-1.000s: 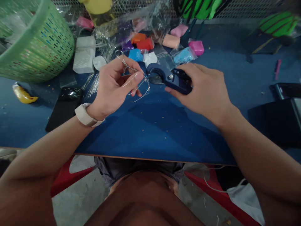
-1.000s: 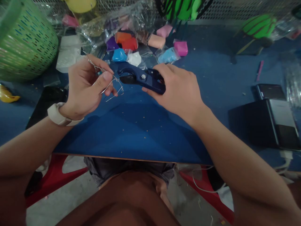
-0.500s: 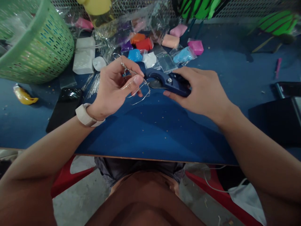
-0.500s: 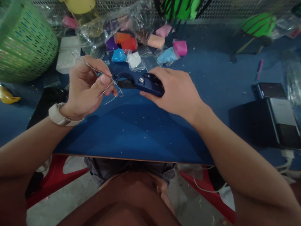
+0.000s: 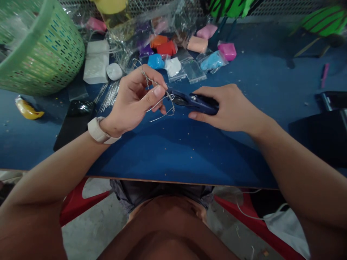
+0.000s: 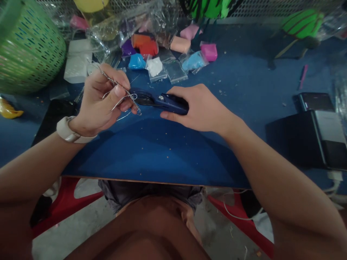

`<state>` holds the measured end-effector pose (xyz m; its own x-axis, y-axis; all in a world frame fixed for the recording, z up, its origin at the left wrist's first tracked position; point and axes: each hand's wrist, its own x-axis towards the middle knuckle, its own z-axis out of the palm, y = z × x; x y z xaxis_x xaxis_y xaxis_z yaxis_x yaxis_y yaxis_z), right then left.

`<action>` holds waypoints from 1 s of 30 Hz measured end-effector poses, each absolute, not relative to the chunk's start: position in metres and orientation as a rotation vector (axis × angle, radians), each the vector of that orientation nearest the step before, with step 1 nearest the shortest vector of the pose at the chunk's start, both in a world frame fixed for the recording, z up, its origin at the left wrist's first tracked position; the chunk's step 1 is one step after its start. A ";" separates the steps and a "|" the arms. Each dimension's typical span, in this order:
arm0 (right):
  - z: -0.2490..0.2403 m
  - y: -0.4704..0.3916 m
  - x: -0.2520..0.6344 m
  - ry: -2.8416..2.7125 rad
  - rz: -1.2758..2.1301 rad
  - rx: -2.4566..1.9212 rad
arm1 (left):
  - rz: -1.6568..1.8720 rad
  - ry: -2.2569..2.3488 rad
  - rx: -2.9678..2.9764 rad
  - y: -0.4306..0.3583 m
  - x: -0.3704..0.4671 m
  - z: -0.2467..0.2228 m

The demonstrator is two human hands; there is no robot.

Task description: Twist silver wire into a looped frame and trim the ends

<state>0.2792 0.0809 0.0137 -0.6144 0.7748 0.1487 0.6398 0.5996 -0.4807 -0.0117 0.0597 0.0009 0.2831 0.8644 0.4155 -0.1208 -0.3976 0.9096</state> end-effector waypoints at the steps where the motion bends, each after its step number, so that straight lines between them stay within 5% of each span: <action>1: 0.014 0.081 0.279 -2.487 0.557 -1.137 | 1.280 0.712 1.590 0.060 -0.012 0.001; 30: 0.023 0.083 0.285 -2.535 0.659 -1.080 | 1.353 0.584 1.744 0.061 -0.016 0.000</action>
<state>0.2854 0.0830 0.0229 -0.6692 0.7365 0.0986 0.5952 0.6107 -0.5222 -0.0163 0.0609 -0.0002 0.3110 0.7717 0.5548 -0.1251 -0.5455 0.8288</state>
